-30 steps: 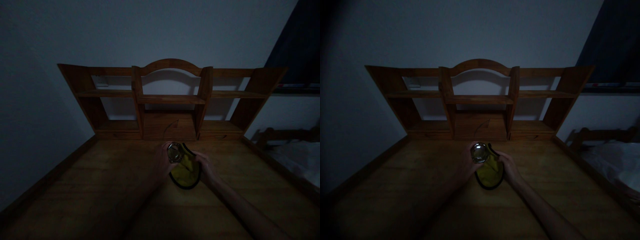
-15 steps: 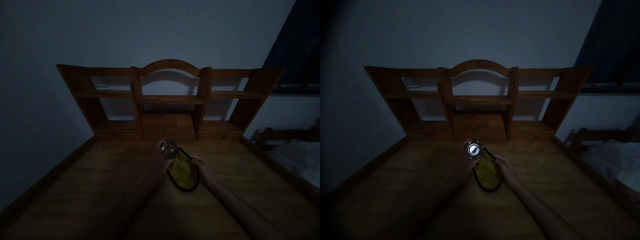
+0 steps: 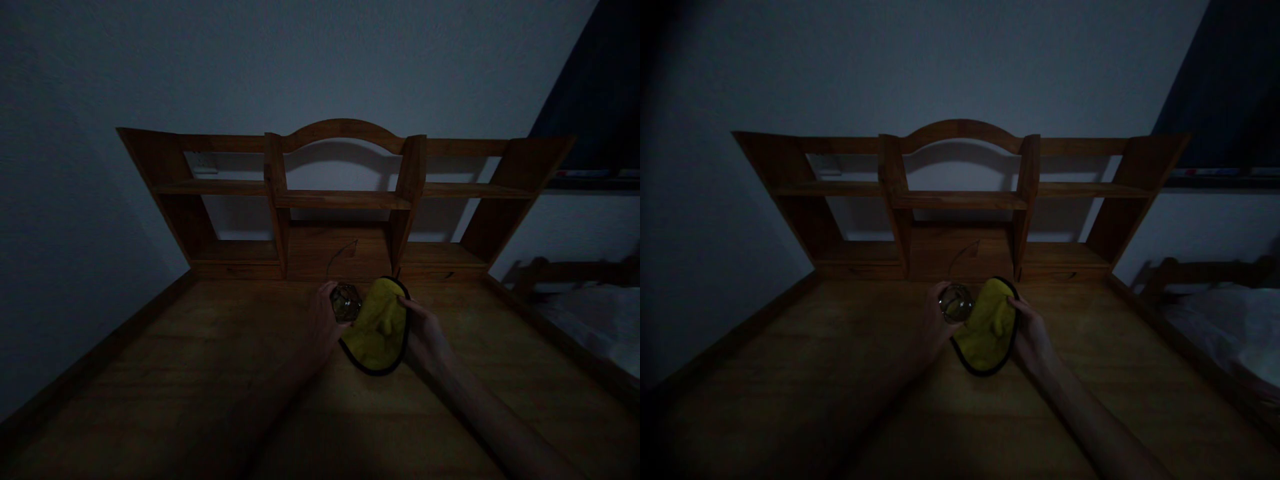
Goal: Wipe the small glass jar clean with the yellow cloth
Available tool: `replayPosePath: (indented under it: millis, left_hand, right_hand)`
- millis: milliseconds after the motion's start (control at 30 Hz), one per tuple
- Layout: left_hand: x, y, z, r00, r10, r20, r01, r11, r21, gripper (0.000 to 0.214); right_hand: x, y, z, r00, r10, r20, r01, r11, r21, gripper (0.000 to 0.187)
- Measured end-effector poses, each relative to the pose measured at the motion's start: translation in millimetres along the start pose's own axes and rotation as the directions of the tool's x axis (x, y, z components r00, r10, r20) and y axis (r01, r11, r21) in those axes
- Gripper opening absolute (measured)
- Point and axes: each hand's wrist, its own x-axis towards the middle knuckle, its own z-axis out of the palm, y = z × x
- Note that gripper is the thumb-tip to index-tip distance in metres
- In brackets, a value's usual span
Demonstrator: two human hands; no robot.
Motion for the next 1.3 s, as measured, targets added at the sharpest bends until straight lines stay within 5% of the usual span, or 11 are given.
replayPosePath:
  millis: [133, 200, 300, 400, 567, 767, 1300]
  left_hand:
    - [0.1, 1.8, -1.7, 0.998, -0.029, 0.046, 0.027, 0.999, 0.040, 0.080]
    - [0.2, 4.2, -2.5, 0.995, -0.045, 0.089, 0.041, 0.998, 0.052, 0.078]
    - [-0.6, 6.6, -2.1, 0.990, -0.033, 0.135, 0.027, 0.999, 0.046, 0.074]
    - [-2.6, 6.6, -0.9, 0.991, 0.003, 0.136, -0.011, 0.998, 0.058, 0.069]
    - [-4.1, 11.8, -6.0, 0.944, 0.195, 0.266, -0.209, 0.978, 0.024, 0.069]
    - [-2.8, 20.2, -14.8, 0.915, 0.229, 0.333, -0.239, 0.971, -0.010, 0.067]
    - [-3.2, 20.1, -15.8, 0.909, 0.247, 0.335, -0.276, 0.960, 0.042, 0.062]
  right_hand:
    - [-2.7, 3.3, 0.9, 0.988, -0.157, -0.009, 0.152, 0.968, -0.198, 0.041]
    - [-6.0, 8.1, 3.8, 0.960, -0.273, 0.062, 0.275, 0.877, -0.395, 0.040]
    - [-11.5, 13.7, 10.2, 0.833, -0.381, 0.400, 0.550, 0.494, -0.673, 0.036]
    - [-15.3, 16.3, 17.4, 0.678, -0.243, 0.694, 0.727, 0.076, -0.683, 0.043]
    - [-15.7, 21.4, 22.0, 0.651, -0.148, 0.744, 0.710, -0.226, -0.666, 0.057]
    - [-7.7, 33.4, 13.5, 0.648, -0.119, 0.752, 0.692, -0.321, -0.647, 0.071]
    - [-0.8, 35.1, 5.1, 0.666, -0.042, 0.745, 0.713, -0.257, -0.652, 0.087]
